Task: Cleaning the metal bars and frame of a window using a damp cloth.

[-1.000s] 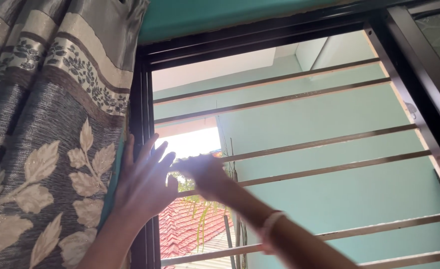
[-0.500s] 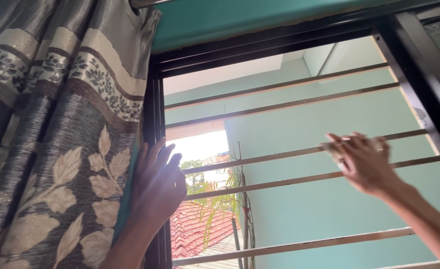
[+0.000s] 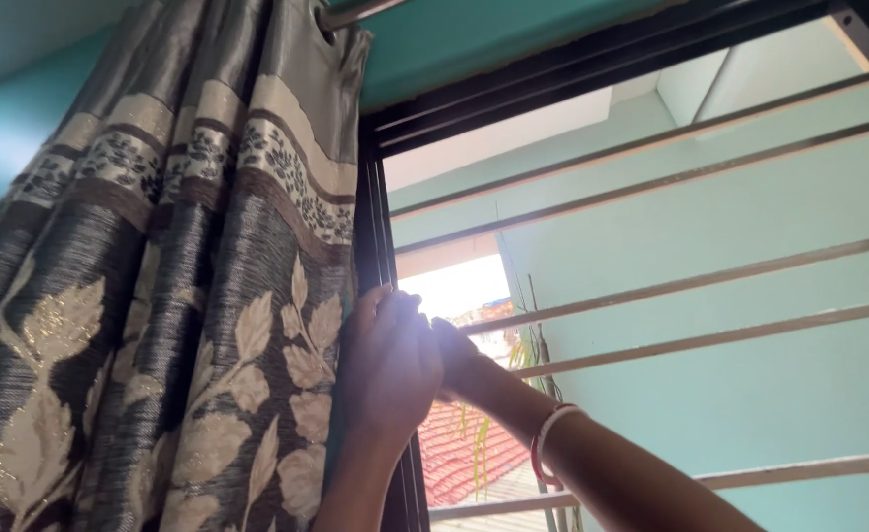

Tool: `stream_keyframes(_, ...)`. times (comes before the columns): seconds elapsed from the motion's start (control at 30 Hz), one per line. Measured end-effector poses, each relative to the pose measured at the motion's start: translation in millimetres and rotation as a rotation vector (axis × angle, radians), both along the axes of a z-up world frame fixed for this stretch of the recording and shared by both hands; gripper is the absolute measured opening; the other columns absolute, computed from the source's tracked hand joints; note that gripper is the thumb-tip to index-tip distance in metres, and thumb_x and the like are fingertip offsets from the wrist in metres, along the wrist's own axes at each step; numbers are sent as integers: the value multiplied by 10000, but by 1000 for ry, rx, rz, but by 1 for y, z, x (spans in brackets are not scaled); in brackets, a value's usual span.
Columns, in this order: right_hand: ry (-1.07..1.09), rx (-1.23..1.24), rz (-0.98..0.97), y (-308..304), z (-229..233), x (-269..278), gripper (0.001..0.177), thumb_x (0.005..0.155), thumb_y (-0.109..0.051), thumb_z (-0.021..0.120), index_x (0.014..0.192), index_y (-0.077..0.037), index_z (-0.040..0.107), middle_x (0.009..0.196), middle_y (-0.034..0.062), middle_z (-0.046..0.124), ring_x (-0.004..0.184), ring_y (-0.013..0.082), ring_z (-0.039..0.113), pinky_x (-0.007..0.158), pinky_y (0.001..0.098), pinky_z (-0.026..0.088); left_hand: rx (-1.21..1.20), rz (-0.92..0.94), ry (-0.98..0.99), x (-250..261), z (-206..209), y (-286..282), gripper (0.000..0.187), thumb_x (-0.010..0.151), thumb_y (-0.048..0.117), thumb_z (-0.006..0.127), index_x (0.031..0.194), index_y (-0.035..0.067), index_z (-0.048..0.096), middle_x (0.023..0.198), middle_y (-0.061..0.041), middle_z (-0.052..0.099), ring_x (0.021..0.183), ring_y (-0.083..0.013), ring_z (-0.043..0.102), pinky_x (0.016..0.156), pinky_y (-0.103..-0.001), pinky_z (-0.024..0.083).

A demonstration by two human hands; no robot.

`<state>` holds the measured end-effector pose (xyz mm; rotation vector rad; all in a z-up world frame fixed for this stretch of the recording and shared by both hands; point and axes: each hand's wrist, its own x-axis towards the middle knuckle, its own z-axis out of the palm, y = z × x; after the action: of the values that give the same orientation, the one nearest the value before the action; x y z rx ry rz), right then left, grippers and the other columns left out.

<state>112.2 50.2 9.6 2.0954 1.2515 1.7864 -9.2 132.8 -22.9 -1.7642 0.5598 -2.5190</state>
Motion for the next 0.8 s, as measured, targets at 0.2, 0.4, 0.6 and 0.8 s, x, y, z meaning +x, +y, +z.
stream_keyframes(0.2,-11,110,-15,-48,-3,2,260,974,-232,612,1206,-136,681,1117,93,726,1021,268,681,934,472,479,10,34,47,-17,-1,-7,149,866,113,620,985,46,678,1091,-127,657,1126,-305,607,988,-423,495)
stream_keyframes(0.4,-14,323,106,-253,-19,28,427,945,-67,513,1256,-304,686,1219,-32,733,1189,198,637,1112,485,360,125,84,-128,-21,-3,-14,98,880,101,648,954,37,658,1092,-132,640,1109,-316,616,957,-453,509)
stream_keyframes(0.6,-93,515,-455,-415,-21,43,352,948,-266,604,1297,-273,649,1225,-20,705,1165,197,658,1122,481,428,123,112,-141,-20,-2,-17,135,916,143,653,970,19,657,1111,-139,644,1107,-317,618,927,-472,496)
stream_keyframes(0.8,-83,419,-271,-335,-8,35,362,910,-245,637,1263,-317,678,1111,-63,750,971,166,692,896,422,527,104,140,-88,-19,0,-17,153,921,186,666,942,34,667,1022,-127,632,1078,-315,607,942,-480,486)
